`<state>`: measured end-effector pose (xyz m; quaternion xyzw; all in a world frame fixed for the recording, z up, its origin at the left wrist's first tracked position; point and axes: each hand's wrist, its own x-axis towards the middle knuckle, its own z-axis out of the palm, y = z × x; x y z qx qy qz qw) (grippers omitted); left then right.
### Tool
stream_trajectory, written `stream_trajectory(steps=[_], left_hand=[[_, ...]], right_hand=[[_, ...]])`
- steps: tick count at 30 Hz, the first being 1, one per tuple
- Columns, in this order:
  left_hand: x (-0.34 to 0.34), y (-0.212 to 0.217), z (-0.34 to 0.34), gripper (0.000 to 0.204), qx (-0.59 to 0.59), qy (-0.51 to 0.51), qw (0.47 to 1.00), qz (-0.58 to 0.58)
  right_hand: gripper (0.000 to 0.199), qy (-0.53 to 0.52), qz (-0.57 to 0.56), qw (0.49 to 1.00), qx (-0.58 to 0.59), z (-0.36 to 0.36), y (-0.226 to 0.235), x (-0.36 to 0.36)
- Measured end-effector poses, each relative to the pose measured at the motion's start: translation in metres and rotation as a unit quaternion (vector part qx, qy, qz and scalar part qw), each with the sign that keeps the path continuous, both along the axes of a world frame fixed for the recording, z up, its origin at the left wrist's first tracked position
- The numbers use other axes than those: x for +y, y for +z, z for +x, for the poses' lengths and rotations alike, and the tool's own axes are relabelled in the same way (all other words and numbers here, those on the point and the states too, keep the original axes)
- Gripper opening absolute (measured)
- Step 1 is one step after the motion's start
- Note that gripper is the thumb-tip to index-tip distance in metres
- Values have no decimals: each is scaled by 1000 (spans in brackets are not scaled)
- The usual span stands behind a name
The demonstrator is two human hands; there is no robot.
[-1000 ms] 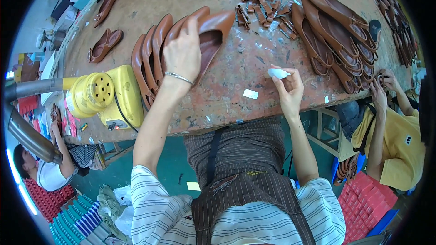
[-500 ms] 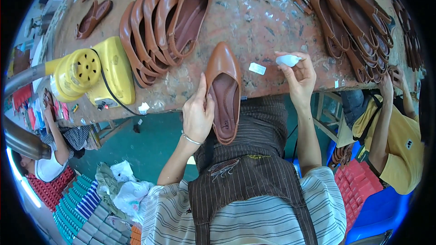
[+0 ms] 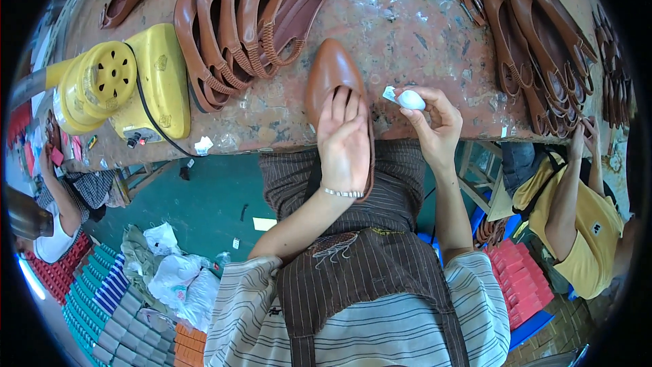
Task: Applying glue and attaching buckles to brown flat shoes at a manufacturing workbench.
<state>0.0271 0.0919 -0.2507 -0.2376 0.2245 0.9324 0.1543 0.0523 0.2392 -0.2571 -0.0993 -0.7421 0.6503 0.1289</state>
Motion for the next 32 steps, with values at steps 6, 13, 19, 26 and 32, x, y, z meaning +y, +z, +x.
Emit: stream_trajectory(steps=[6,13,19,26,32], left_hand=[[-13,1,-7,52,-5,-36,995,93],[-33,16,11,56,-51,-72,992,91],[-24,13,12,53,-74,-83,993,32],[-26,13,11,49,-90,-84,991,53],[-29,10,11,49,-89,-83,991,58]], right_hand=[[23,11,50,999,-17,-2,5,1],[21,69,167,984,-5,-2,14,-4],[23,95,260,961,20,-11,19,-8],[20,119,306,944,41,-17,18,-11],[20,137,326,935,21,-19,20,-12]])
